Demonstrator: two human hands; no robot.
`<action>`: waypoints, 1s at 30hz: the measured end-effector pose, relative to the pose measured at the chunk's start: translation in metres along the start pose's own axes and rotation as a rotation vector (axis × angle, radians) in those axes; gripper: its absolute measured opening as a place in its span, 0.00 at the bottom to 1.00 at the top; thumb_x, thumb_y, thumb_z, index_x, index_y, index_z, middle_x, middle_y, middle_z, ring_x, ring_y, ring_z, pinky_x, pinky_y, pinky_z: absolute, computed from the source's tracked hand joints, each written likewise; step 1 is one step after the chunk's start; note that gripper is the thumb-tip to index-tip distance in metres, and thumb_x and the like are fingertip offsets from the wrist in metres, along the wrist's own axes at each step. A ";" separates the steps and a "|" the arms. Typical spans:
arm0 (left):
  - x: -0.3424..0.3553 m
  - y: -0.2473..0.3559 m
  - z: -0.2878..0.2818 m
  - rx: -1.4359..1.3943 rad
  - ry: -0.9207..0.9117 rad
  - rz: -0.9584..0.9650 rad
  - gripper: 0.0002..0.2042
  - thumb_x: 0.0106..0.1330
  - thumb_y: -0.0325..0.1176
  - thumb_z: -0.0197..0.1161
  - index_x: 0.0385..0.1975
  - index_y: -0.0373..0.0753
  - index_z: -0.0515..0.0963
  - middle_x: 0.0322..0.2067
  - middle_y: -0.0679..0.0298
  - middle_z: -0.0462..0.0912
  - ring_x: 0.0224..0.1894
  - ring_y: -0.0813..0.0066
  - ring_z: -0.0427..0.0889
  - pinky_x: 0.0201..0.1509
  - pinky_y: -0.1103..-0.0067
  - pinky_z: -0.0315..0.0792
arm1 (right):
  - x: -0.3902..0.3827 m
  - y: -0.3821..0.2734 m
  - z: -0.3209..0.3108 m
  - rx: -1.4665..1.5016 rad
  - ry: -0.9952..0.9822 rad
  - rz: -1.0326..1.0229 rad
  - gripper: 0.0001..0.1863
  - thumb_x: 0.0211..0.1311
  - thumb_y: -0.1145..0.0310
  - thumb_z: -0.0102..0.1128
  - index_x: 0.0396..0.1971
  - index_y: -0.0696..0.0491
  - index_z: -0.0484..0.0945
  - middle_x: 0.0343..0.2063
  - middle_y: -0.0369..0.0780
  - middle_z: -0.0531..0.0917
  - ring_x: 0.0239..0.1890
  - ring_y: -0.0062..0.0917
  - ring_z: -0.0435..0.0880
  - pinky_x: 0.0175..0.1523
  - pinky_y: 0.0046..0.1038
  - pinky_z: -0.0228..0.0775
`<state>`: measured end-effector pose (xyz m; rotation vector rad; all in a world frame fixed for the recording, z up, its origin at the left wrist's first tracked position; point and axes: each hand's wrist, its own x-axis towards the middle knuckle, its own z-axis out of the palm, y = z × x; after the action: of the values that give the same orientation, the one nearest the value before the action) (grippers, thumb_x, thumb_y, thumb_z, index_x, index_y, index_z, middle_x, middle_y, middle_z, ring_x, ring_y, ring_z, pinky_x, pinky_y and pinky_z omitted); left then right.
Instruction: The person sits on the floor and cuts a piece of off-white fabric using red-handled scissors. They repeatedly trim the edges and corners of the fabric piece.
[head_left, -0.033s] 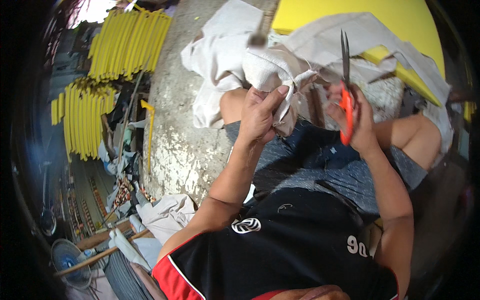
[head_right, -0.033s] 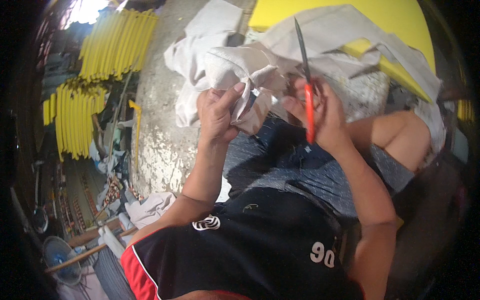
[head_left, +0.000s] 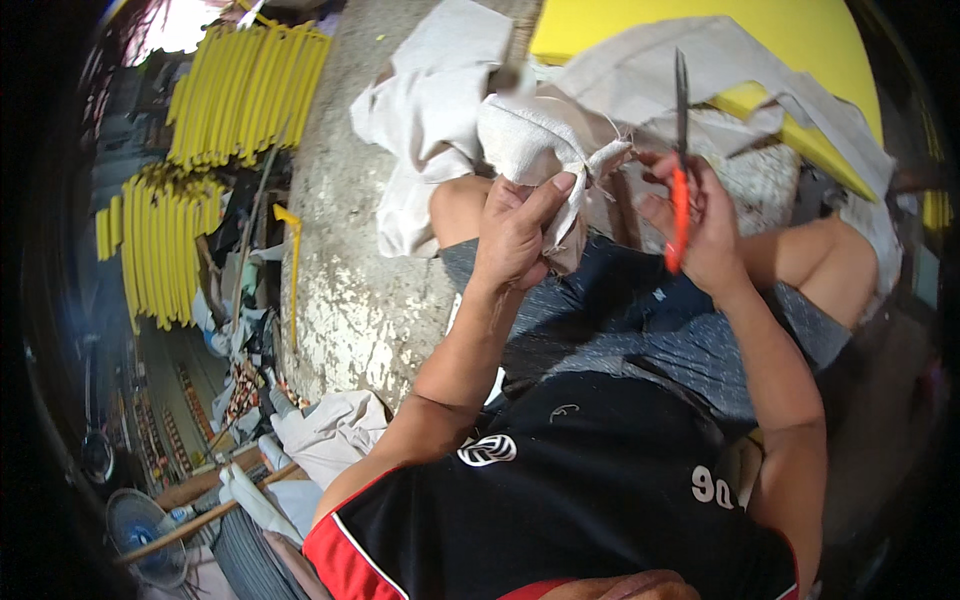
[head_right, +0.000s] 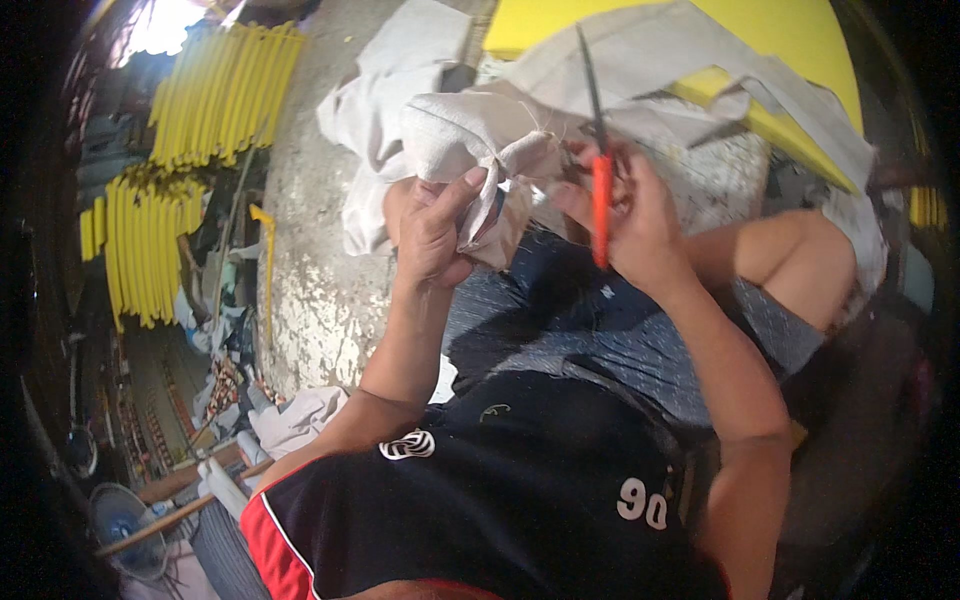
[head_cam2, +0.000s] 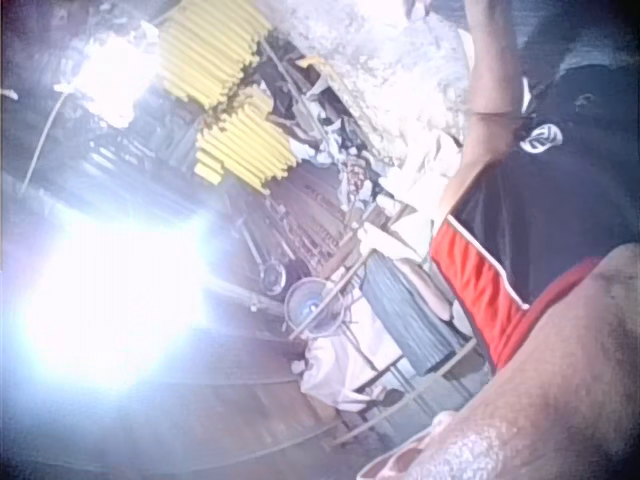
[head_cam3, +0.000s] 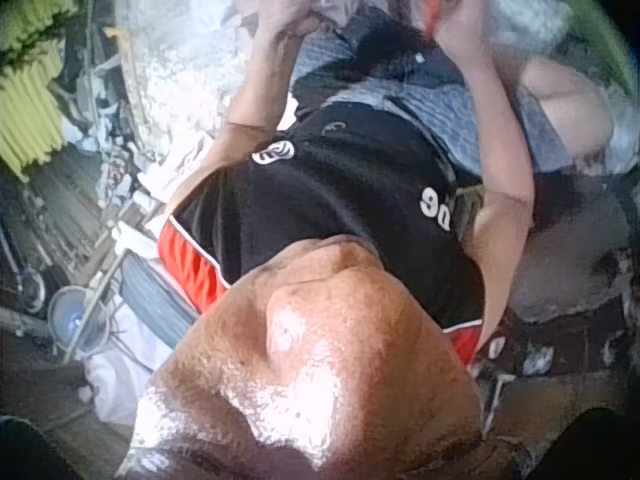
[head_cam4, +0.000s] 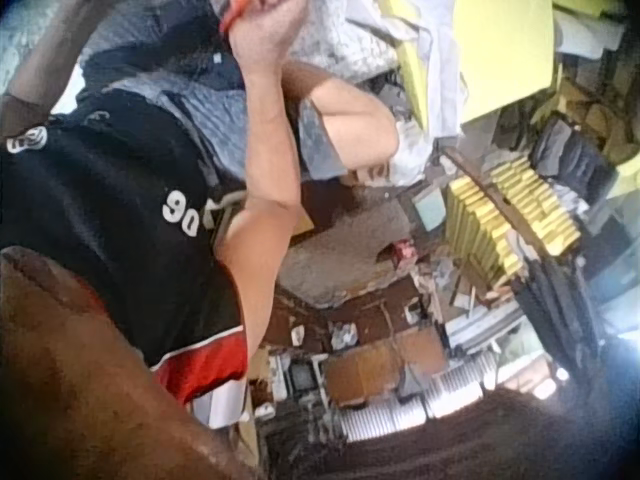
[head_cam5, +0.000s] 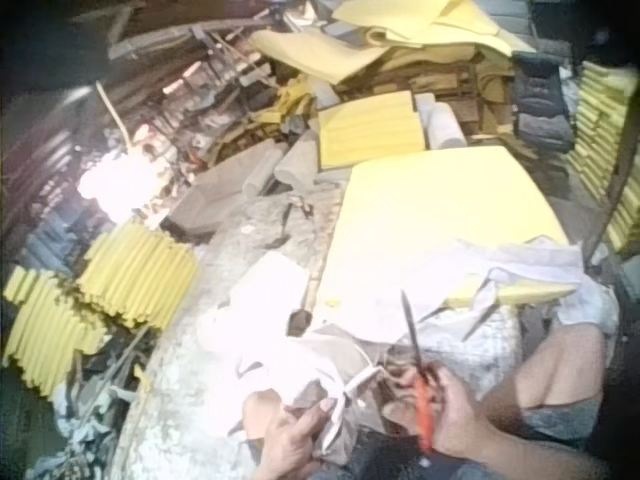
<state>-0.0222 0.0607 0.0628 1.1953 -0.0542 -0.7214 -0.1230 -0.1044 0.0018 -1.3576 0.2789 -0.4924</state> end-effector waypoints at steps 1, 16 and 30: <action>0.000 -0.008 0.002 -0.038 -0.025 -0.026 0.15 0.65 0.23 0.60 0.51 0.33 0.73 0.43 0.61 0.82 0.41 0.76 0.82 0.45 0.79 0.77 | 0.001 -0.003 0.002 0.018 -0.018 0.054 0.17 0.58 0.73 0.69 0.44 0.59 0.72 0.37 0.37 0.80 0.39 0.16 0.79 0.46 0.19 0.73; -0.006 -0.033 -0.008 -0.030 -0.093 -0.235 0.14 0.65 0.26 0.61 0.49 0.32 0.76 0.40 0.61 0.84 0.39 0.76 0.83 0.36 0.82 0.76 | 0.010 -0.021 -0.032 -0.069 -0.032 0.013 0.10 0.60 0.76 0.62 0.39 0.54 0.71 0.29 0.32 0.73 0.28 0.12 0.73 0.32 0.17 0.67; -0.002 -0.018 -0.024 -0.081 -0.093 -0.100 0.18 0.72 0.47 0.55 0.41 0.35 0.74 0.26 0.66 0.78 0.20 0.80 0.73 0.20 0.83 0.64 | 0.038 0.003 -0.060 -0.655 0.010 0.104 0.11 0.61 0.69 0.63 0.39 0.57 0.74 0.30 0.38 0.81 0.32 0.24 0.79 0.38 0.26 0.71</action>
<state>-0.0233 0.0786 0.0384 1.0930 -0.0426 -0.8597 -0.1174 -0.1739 -0.0093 -1.9629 0.5477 -0.3288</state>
